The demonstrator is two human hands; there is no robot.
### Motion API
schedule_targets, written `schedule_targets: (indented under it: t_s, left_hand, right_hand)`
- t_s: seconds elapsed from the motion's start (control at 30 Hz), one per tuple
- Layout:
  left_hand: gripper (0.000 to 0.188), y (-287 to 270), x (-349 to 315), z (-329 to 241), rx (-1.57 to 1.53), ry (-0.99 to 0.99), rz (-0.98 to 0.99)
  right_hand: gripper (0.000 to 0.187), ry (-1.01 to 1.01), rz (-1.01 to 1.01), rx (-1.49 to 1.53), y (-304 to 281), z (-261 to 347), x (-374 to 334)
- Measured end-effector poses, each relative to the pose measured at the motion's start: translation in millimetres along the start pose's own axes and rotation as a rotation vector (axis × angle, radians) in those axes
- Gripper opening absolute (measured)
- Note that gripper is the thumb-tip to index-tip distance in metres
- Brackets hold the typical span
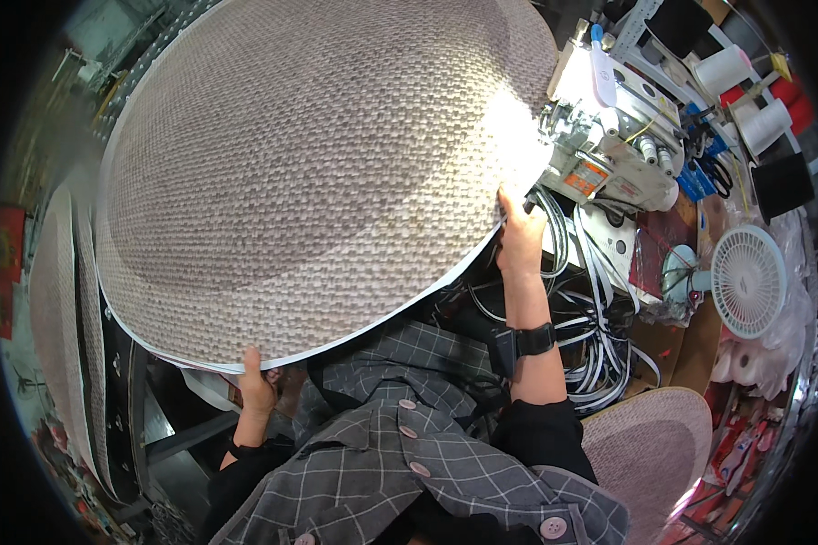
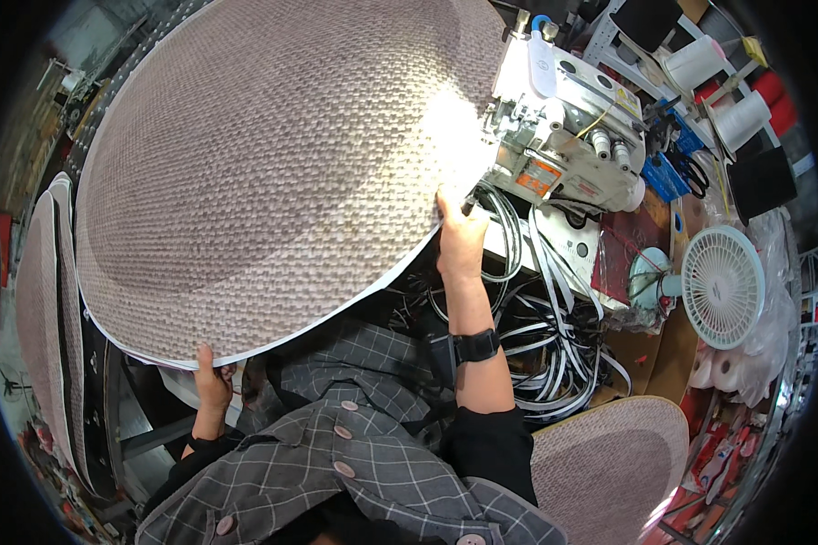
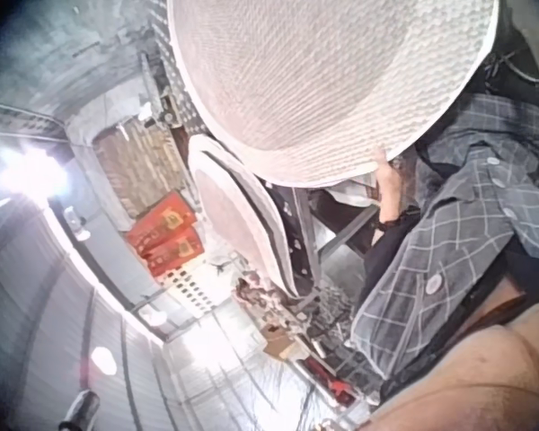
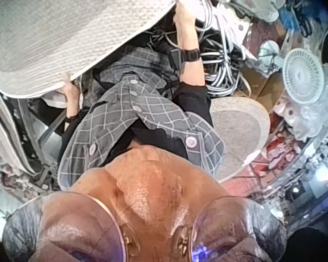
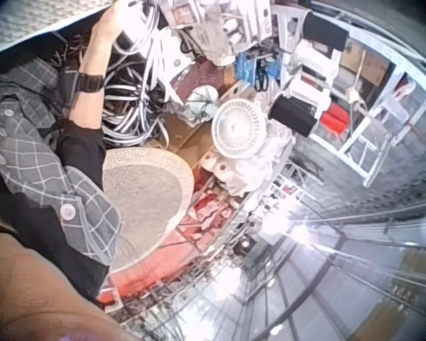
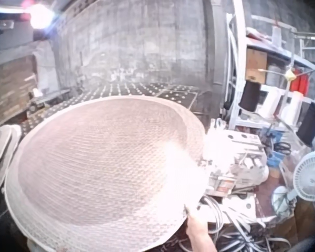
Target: Sewing and finishing the edges of circular and rectangular mats using an industrial sewing machine.
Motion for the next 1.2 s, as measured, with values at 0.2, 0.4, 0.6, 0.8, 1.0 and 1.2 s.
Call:
schedule_targets:
  t_s: [0.2,0.4,0.6,0.8,1.0,1.2]
  left_hand:
    - [0.04,24,3,34,0.172,-0.141,0.288]
    - [0.045,54,3,49,0.409,-0.167,0.533]
    - [0.037,114,-17,19,0.785,-0.095,0.635]
    - [0.036,124,-19,0,0.718,-0.022,0.519]
    - [0.04,141,-17,5,0.571,-0.051,0.533]
    - [0.035,149,-15,13,0.335,-0.083,0.571]
  right_hand:
    - [0.022,-0.037,-0.018,-0.148,-14,-7,16]
    - [0.039,0.1,-0.131,-0.779,-101,31,-24]
    - [0.024,-0.638,-0.379,-1.198,-206,160,-71]
    - [0.033,-0.386,-0.093,-1.269,-48,154,-131]
    - [0.016,0.093,0.368,-0.426,70,32,-193]
    - [0.031,0.269,0.36,-0.096,123,4,-224]
Point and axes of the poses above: each hand's wrist, its own x-axis towards the middle knuckle, its own y-axis out of the palm, z = x × y, the point moved 10 cm from there along x, towards the middle knuckle, and after that the axes turned 15 degrees about -y, right-handed, at the moved point
